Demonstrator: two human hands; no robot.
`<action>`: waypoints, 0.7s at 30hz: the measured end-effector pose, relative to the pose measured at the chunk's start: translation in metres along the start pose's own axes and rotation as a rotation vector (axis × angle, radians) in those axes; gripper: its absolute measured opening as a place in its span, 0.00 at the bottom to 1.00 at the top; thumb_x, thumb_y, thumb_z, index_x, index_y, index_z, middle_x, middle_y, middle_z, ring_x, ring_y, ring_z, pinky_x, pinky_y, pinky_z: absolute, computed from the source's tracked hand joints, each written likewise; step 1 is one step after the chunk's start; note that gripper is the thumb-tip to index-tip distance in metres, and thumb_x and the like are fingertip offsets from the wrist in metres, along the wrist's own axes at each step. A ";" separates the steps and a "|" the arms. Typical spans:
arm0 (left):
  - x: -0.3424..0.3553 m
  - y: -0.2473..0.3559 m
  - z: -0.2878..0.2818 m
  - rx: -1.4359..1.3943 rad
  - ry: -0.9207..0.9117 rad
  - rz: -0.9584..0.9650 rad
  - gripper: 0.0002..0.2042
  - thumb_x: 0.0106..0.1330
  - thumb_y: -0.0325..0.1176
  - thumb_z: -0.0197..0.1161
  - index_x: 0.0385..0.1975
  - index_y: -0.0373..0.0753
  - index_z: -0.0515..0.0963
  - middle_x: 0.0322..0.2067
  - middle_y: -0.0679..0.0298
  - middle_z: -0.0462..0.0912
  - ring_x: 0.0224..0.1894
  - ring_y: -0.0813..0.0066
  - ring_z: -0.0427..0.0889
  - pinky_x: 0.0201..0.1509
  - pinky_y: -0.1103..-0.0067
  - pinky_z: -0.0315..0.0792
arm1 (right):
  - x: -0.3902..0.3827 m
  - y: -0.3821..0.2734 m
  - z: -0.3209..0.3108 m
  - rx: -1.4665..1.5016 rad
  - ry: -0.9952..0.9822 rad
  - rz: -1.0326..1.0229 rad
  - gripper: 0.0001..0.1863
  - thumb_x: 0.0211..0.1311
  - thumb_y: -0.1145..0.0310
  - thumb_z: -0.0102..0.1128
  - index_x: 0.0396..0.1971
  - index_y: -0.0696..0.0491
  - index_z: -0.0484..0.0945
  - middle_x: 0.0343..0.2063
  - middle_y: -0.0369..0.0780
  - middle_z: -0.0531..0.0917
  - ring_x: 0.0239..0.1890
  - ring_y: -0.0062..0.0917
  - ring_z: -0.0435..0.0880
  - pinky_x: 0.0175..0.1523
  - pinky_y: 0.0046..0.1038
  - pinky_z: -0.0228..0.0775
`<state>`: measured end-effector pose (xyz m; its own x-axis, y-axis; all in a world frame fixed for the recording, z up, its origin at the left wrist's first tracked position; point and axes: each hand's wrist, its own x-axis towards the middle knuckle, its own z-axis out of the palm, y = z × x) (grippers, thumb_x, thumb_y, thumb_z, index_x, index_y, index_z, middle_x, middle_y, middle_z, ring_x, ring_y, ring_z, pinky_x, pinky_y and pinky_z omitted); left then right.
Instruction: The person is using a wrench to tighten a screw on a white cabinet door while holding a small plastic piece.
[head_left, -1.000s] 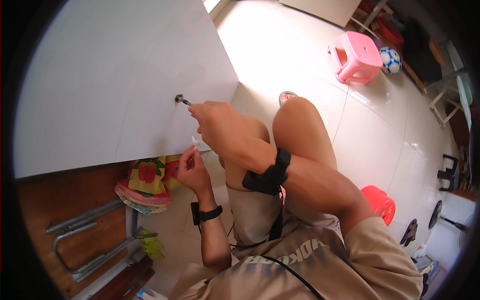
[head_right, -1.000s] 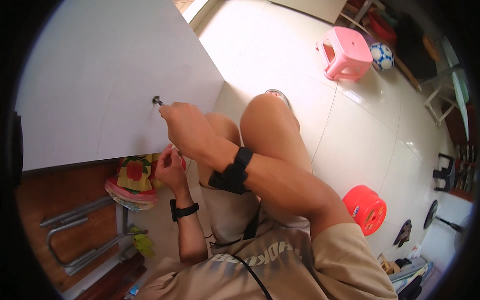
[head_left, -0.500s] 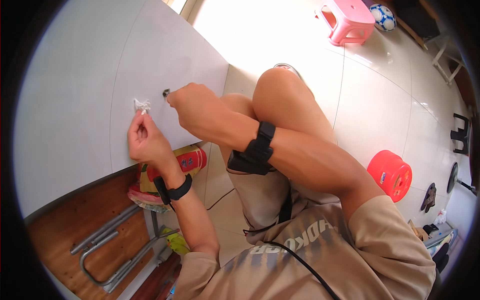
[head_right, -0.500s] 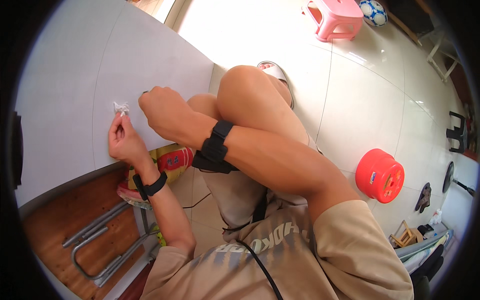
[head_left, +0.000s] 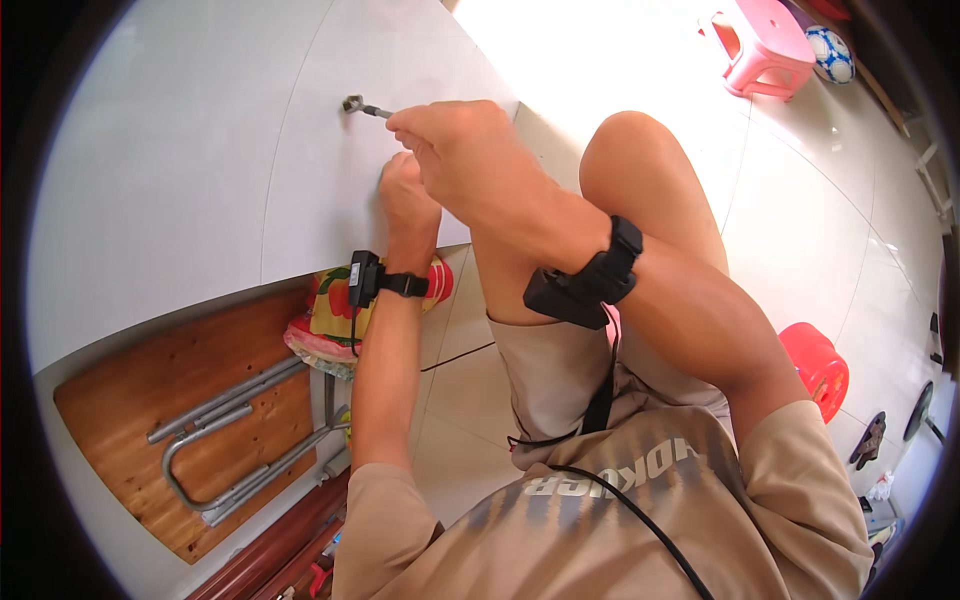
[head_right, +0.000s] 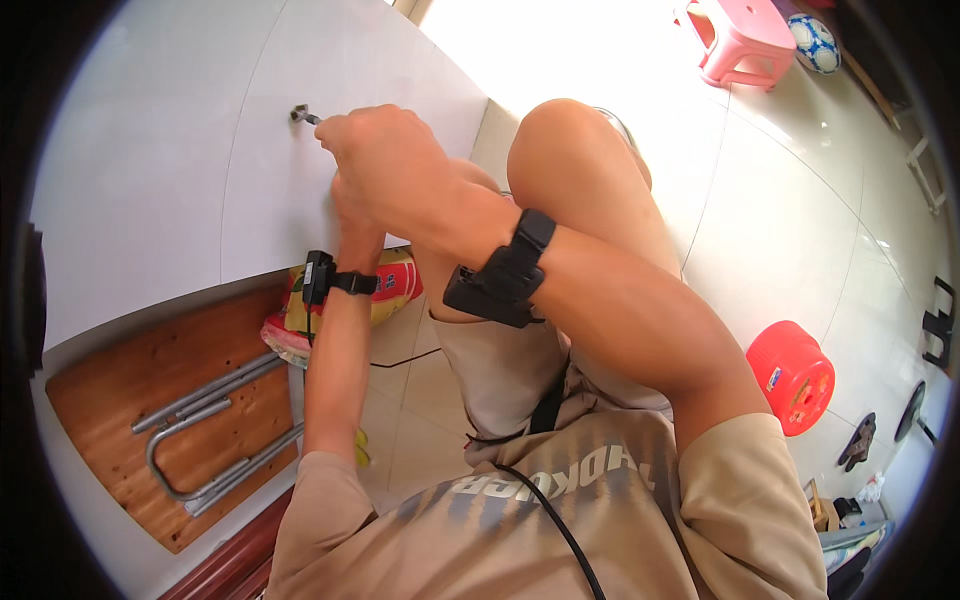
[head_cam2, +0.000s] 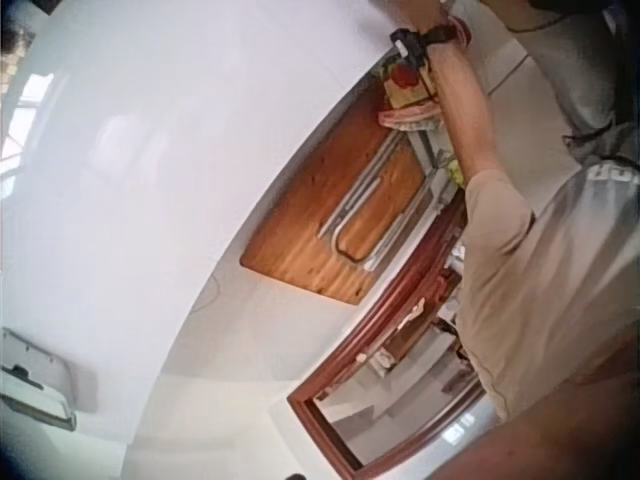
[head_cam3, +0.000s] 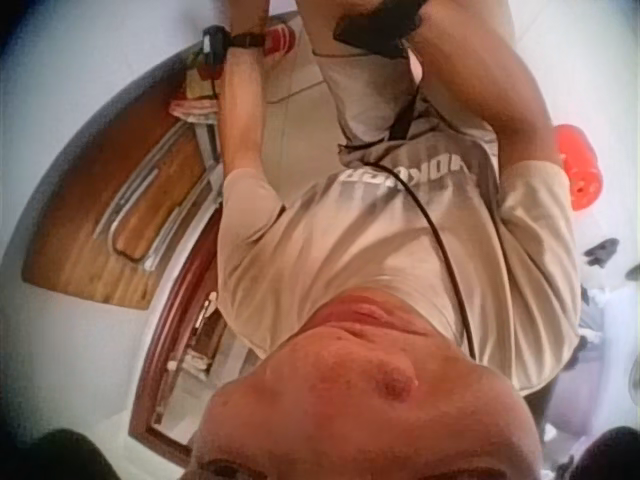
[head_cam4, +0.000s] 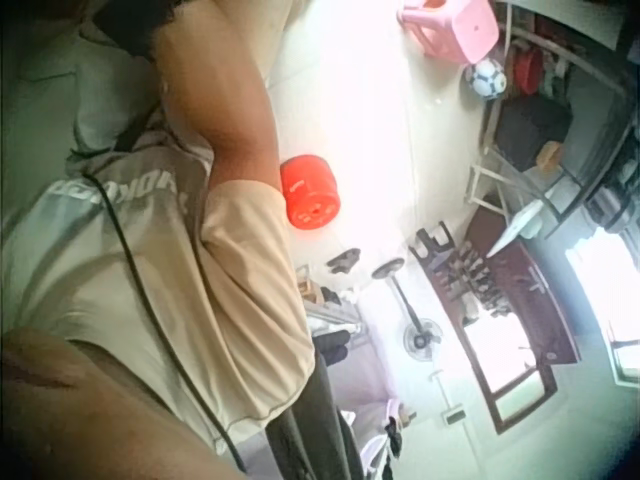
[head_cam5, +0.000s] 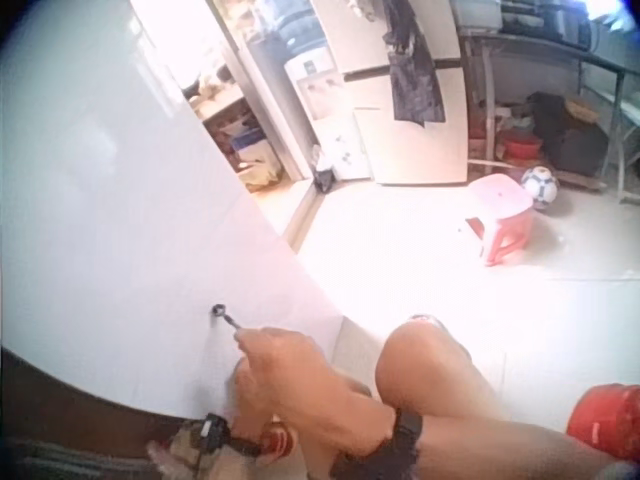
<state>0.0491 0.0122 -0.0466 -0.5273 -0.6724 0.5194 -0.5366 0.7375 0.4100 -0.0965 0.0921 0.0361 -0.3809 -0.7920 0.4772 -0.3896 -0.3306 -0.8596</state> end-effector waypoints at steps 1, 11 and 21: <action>0.000 0.001 -0.001 -0.051 -0.054 -0.058 0.07 0.63 0.28 0.61 0.26 0.31 0.75 0.24 0.49 0.78 0.31 0.44 0.78 0.33 0.57 0.68 | 0.001 -0.002 -0.003 0.081 0.024 -0.013 0.08 0.52 0.78 0.61 0.32 0.58 0.84 0.25 0.52 0.84 0.28 0.49 0.84 0.36 0.43 0.78; 0.005 0.006 -0.029 0.153 -0.170 -0.029 0.02 0.61 0.18 0.60 0.32 0.30 0.77 0.30 0.48 0.82 0.33 0.46 0.82 0.35 0.63 0.75 | 0.005 0.005 -0.001 0.053 0.091 -0.158 0.07 0.47 0.81 0.61 0.29 0.62 0.82 0.23 0.53 0.83 0.28 0.50 0.84 0.33 0.43 0.78; -0.004 0.017 -0.052 0.137 -0.059 -0.072 0.08 0.60 0.14 0.61 0.36 0.32 0.80 0.38 0.53 0.87 0.39 0.54 0.87 0.42 0.69 0.82 | 0.007 0.004 -0.003 -0.002 -0.028 -0.034 0.03 0.48 0.81 0.63 0.25 0.63 0.80 0.24 0.53 0.83 0.30 0.49 0.85 0.34 0.41 0.78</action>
<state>0.0764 0.0302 -0.0027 -0.5195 -0.7288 0.4461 -0.6572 0.6744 0.3365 -0.1034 0.0868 0.0362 -0.3443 -0.7942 0.5007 -0.4038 -0.3562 -0.8427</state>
